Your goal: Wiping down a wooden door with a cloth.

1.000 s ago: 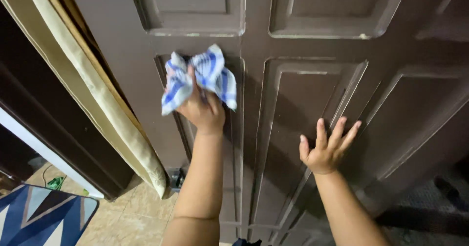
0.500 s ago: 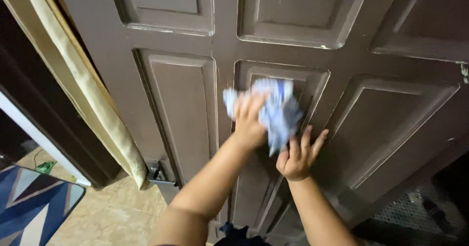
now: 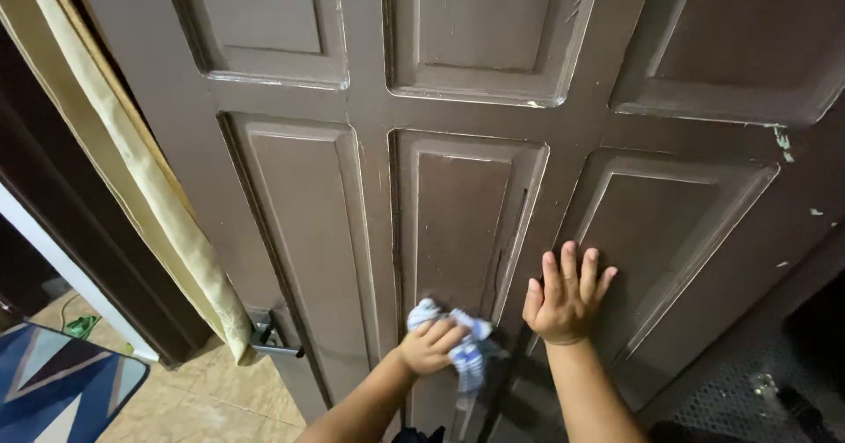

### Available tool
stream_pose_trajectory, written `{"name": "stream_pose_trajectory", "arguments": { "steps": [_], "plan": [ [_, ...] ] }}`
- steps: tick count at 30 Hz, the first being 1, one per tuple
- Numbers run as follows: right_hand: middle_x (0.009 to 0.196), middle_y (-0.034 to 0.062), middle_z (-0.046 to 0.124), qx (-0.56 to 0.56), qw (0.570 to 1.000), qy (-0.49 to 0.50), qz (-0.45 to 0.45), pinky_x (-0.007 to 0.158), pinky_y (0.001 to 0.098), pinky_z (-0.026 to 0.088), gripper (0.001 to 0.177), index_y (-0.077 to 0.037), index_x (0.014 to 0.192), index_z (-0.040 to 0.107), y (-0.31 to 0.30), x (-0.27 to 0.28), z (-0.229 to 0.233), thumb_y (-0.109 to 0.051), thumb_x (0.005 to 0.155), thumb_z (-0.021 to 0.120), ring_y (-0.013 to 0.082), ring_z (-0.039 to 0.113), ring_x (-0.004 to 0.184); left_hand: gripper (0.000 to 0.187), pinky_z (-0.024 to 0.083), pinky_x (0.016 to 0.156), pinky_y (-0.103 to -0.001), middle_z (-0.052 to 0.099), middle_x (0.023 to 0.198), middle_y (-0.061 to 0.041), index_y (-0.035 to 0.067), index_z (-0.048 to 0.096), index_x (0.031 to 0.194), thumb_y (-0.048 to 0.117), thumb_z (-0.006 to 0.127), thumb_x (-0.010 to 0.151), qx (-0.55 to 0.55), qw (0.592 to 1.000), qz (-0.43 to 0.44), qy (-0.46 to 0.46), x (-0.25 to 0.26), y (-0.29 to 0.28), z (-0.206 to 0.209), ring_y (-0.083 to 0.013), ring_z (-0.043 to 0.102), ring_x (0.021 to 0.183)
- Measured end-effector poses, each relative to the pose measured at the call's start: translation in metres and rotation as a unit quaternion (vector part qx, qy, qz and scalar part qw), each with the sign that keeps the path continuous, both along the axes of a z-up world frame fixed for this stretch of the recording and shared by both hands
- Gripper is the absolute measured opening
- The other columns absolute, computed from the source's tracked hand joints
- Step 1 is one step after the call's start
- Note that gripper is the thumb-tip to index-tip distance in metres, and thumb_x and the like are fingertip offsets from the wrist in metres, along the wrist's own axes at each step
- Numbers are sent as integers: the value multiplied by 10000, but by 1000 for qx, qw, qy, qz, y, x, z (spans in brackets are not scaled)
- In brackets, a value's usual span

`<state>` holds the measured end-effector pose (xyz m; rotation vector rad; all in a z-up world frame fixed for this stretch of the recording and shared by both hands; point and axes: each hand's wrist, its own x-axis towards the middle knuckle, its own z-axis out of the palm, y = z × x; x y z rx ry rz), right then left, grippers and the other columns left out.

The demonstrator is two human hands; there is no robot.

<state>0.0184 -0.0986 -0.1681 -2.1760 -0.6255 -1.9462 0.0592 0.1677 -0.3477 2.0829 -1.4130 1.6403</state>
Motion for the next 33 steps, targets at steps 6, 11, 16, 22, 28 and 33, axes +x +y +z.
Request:
{"name": "stream_pose_trajectory", "arguments": {
  "steps": [6, 11, 16, 22, 28, 33],
  "plan": [
    [1574, 206, 488, -3, 1000, 10, -14, 1268, 620, 71, 500, -59, 1483, 551, -3, 2, -3, -320, 1057, 525, 438, 286, 1533, 235, 511, 742, -419, 700, 994, -102, 135, 733, 1019, 300, 688, 857, -202, 978, 45, 23, -26, 37, 211, -260, 675, 862],
    [1591, 200, 477, -10, 1000, 9, -15, 1267, 612, 63, 505, -65, 1492, 546, -4, 0, -3, -327, 1060, 537, 426, 271, 1541, 223, 553, 852, -387, 714, 1017, -70, 168, 754, 1091, 342, 685, 968, -479, 873, -42, 80, -29, 32, 303, -228, 702, 958],
    [1582, 219, 484, -10, 1000, -11, -15, 1264, 632, 79, 499, -42, 1489, 555, -2, 4, -2, -319, 1076, 517, 439, 272, 1540, 387, 357, 1126, -658, 542, 1381, -263, 140, 684, 1297, 210, 668, 917, -352, 911, 199, -81, -7, 37, 189, -470, 504, 1307],
    [1576, 232, 504, -8, 1000, -10, -20, 1261, 642, 80, 518, -24, 1489, 559, 0, 3, 0, -340, 1086, 486, 449, 262, 1540, 387, 440, 1118, -479, 546, 1463, -87, 52, 598, 1284, 345, 753, 1084, -266, 917, 258, -144, 4, 65, -61, -278, 523, 1303],
    [1582, 253, 496, -3, 1000, -10, -6, 1254, 647, 65, 518, -21, 1515, 522, 3, -1, -1, -328, 1101, 468, 446, 254, 1549, 370, 364, 1115, -498, 572, 1415, -79, 172, 686, 1276, 320, 751, 944, -291, 937, 179, -78, -21, 59, 150, -302, 479, 1327],
    [1629, 247, 435, 33, 999, 22, -21, 1261, 658, 40, 552, 9, 1555, 482, 15, -7, -22, -307, 1103, 472, 469, 201, 1562, 374, 374, 1169, -471, 537, 1453, -72, 232, 688, 1336, 286, 768, 975, -347, 919, 177, -68, -25, 60, 295, -291, 488, 1383]
  ]
}}
